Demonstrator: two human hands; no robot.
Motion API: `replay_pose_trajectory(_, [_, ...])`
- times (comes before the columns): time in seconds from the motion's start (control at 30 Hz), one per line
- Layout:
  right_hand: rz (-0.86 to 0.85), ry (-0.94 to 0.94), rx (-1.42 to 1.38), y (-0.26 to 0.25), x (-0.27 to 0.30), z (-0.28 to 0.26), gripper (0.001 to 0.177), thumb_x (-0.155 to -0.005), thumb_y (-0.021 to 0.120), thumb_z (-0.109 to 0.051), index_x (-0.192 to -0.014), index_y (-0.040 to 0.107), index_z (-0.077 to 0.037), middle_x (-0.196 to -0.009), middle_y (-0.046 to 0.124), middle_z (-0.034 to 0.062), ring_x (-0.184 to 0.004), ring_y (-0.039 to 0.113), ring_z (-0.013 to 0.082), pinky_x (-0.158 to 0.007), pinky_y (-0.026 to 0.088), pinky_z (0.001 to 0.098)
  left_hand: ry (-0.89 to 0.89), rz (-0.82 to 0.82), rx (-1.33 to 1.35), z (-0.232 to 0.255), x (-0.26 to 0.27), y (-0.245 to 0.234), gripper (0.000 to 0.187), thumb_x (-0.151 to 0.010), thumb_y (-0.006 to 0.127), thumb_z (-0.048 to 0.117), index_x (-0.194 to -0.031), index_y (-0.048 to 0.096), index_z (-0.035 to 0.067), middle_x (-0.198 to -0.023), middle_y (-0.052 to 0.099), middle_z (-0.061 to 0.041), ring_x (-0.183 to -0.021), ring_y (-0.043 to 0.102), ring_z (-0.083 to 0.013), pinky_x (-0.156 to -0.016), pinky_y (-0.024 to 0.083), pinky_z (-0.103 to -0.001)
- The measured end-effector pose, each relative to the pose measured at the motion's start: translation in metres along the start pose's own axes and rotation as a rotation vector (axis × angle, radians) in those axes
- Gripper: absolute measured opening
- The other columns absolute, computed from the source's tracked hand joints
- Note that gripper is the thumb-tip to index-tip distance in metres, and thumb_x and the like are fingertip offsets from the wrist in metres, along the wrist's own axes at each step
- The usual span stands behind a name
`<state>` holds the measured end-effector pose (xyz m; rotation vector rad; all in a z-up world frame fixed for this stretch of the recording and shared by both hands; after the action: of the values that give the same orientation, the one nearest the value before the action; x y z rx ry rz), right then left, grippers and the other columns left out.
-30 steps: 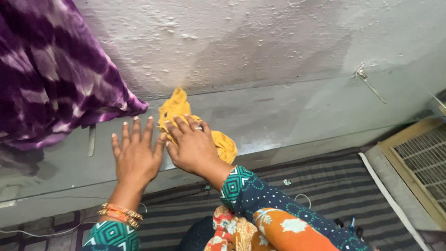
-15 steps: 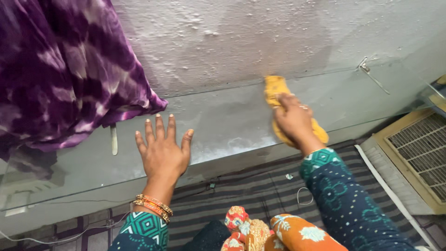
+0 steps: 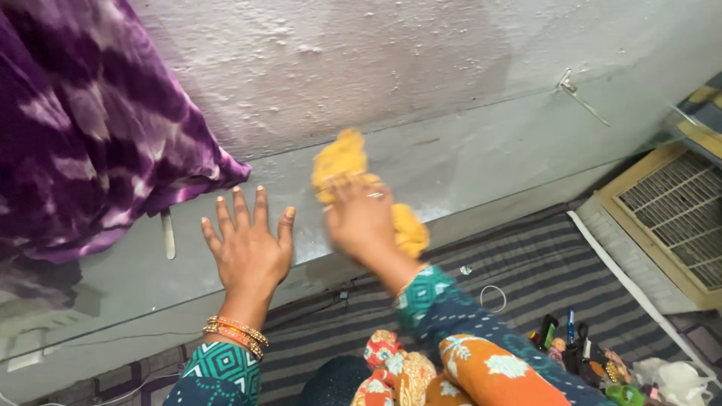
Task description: The person wipes a glass shelf with a yellow cloth, moving from right to left and back. They then pick up a pink fabric item and a white box from the shelf, briefly handling them before placing them back down.
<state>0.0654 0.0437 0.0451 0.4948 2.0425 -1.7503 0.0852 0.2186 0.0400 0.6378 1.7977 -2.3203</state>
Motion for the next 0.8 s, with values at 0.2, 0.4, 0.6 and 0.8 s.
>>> replay_pose_trajectory(0.2, [-0.094, -0.148, -0.203, -0.002, 0.014, -0.055, 0.048, -0.095, 0.054, -0.035, -0.138, 0.061, -0.017, -0.151, 0.056, 0.008, -0.142, 0.048, 0.0302, -0.114, 0.031, 0.0592, 0.013, 0.026, 0.067, -0.002, 0.0, -0.001, 0.069, -0.104, 0.032, 0.061, -0.157, 0.042, 0.017, -0.164, 0.032, -0.021, -0.152, 0.022, -0.0416, -0.12, 0.008, -0.062])
replay_pose_trajectory(0.4, [-0.15, -0.032, -0.152, 0.005, 0.005, 0.04, 0.051, -0.093, 0.055, -0.037, -0.141, 0.06, -0.02, -0.153, 0.052, 0.004, -0.145, 0.041, 0.0276, -0.114, 0.024, 0.0616, 0.028, -0.014, 0.27, -0.012, -0.004, -0.004, 0.067, -0.104, 0.03, 0.058, -0.158, 0.037, 0.019, -0.167, 0.024, -0.016, -0.154, 0.017, -0.0354, -0.119, 0.005, -0.062])
replay_pose_trajectory(0.6, [-0.13, 0.213, -0.063, -0.011, 0.008, 0.126, 0.052, -0.094, 0.054, -0.037, -0.144, 0.057, -0.025, -0.154, 0.05, 0.0052, -0.147, 0.039, 0.0281, -0.114, 0.024, 0.0618, 0.056, -0.053, 0.145, -0.085, 0.006, -0.023, 0.066, -0.105, 0.029, 0.055, -0.159, 0.036, 0.018, -0.164, 0.033, -0.013, -0.153, 0.024, -0.0305, -0.121, 0.001, -0.063])
replay_pose_trajectory(0.8, [-0.137, 0.116, -0.033, 0.004, -0.001, 0.079, 0.058, -0.092, 0.054, -0.041, -0.146, 0.054, -0.021, -0.154, 0.049, 0.0096, -0.145, 0.038, 0.0317, -0.111, 0.027, 0.061, -0.058, 0.066, 0.109, -0.141, 0.019, -0.045, 0.067, -0.107, 0.034, 0.057, -0.157, 0.043, 0.013, -0.159, 0.044, -0.016, -0.15, 0.034, -0.0345, -0.123, 0.01, -0.062])
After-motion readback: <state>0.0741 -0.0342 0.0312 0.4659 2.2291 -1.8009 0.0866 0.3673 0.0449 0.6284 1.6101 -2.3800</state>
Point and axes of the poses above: each hand's wrist, its own x-axis away from the middle knuckle, its own y-axis out of the palm, z = x × y, the point moved 10 cm from there along -x, towards the middle knuckle
